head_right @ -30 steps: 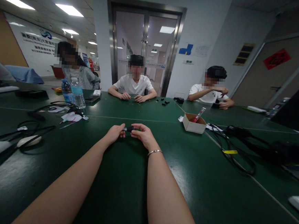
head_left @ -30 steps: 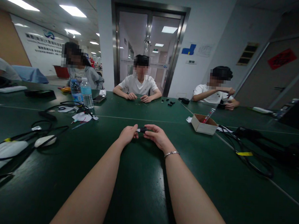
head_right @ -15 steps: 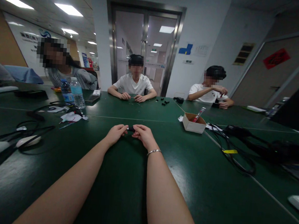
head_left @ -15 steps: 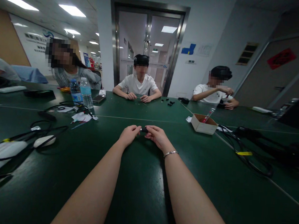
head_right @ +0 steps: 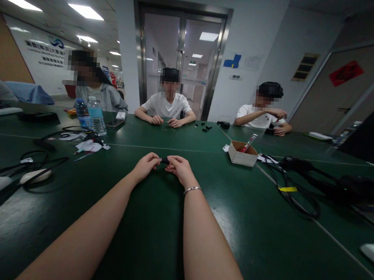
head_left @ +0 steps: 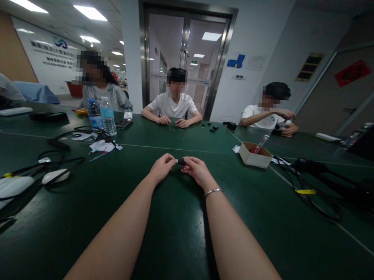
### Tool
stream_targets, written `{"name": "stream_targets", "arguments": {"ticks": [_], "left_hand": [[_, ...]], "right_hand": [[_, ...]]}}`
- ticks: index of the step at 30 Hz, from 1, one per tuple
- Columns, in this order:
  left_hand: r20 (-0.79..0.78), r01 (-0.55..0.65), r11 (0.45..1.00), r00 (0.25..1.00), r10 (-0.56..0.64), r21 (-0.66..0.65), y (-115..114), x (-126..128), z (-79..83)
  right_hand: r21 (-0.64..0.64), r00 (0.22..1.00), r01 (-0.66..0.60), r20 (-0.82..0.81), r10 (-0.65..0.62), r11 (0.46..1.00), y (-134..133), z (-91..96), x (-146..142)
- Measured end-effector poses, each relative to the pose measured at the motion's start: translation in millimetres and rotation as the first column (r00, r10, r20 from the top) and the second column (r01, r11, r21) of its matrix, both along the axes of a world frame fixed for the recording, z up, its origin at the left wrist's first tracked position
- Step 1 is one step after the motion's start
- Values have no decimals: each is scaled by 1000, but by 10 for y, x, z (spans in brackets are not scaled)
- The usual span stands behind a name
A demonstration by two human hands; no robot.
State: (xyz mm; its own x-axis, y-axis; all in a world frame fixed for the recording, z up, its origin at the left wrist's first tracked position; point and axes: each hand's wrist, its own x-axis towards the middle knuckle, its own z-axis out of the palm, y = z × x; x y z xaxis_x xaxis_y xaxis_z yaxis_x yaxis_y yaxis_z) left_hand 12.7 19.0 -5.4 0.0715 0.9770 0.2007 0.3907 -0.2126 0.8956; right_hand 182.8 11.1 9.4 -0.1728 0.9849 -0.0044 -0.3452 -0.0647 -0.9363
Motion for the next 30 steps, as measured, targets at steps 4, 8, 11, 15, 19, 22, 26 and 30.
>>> {"name": "stream_targets", "arguments": {"ticks": [4,8,11,15,19,22,26,30], "left_hand": [[-43,-2,999,999,0,-37,2,1,1],[-21,-10,1000,1000,9,-23,21,2,-15],[-16,-19,999,1000,18,-48,21,9,-12],[-35,-33,999,999,33,3,-6,19,6],[-28,-38,999,999,37,-18,-13,13,2],[-12,-28,1000,1000,28,2,-17,8,9],[-7,-30,999,1000,29,-36,-29,6,39],[-105,-8,999,994,4,-40,-28,3,31]], "right_hand": [[-4,1000,2,1,-2,1000,-3,4,-1],[0,1000,-5,-3,5,1000,3,-1,-1],[2,1000,-10,0,10,1000,9,-6,0],[-1,1000,5,-6,-5,1000,16,-10,-4],[-3,1000,-1,-11,1,1000,13,-7,-7],[-3,1000,-2,-19,2,1000,9,-4,-6],[-11,1000,-1,-16,1,1000,11,-2,-7],[-20,1000,10,-11,-10,1000,9,8,-14]]}}
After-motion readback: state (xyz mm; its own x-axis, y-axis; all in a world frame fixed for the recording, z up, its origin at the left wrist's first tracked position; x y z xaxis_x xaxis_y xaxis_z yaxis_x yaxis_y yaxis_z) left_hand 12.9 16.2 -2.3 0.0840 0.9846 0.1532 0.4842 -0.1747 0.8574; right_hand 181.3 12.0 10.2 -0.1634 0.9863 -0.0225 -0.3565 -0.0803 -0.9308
